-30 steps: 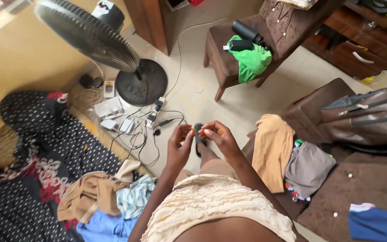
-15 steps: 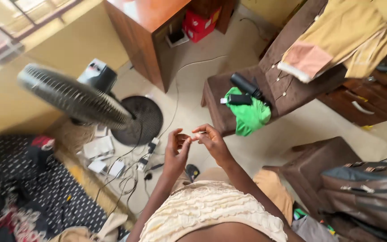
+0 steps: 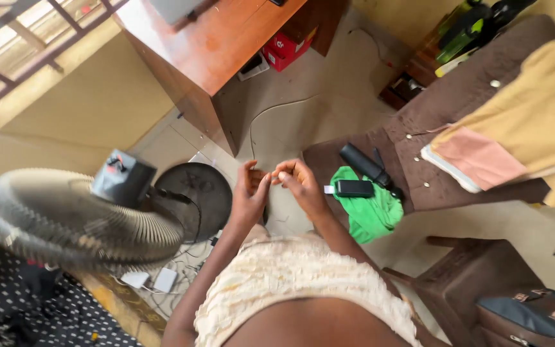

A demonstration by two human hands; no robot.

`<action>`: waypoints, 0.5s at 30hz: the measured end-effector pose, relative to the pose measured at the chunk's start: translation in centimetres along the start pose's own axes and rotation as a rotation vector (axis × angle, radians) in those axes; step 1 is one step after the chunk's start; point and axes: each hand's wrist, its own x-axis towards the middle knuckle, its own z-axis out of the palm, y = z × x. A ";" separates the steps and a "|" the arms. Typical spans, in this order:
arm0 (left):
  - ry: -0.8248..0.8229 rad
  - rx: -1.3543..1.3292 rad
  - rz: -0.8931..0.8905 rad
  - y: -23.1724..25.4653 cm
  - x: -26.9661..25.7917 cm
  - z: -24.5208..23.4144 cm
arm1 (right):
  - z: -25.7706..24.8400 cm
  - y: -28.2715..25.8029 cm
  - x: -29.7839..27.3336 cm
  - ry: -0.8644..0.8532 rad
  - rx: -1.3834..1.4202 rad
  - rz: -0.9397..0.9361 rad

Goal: Gathering and organizing personal items including a watch, glasses, and a water bottle on a desk.

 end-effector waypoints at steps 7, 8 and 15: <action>-0.093 -0.081 -0.041 -2.7 15.8 -1.0 | -1.2 -0.6 14.1 0.048 0.002 0.035; -0.093 -0.079 -0.025 -2.5 17.5 -1.2 | -1.6 -0.6 15.8 0.050 0.038 0.004; -0.022 -0.112 -0.077 -0.7 28.3 -1.2 | -2.5 -4.7 25.7 0.155 -0.036 0.072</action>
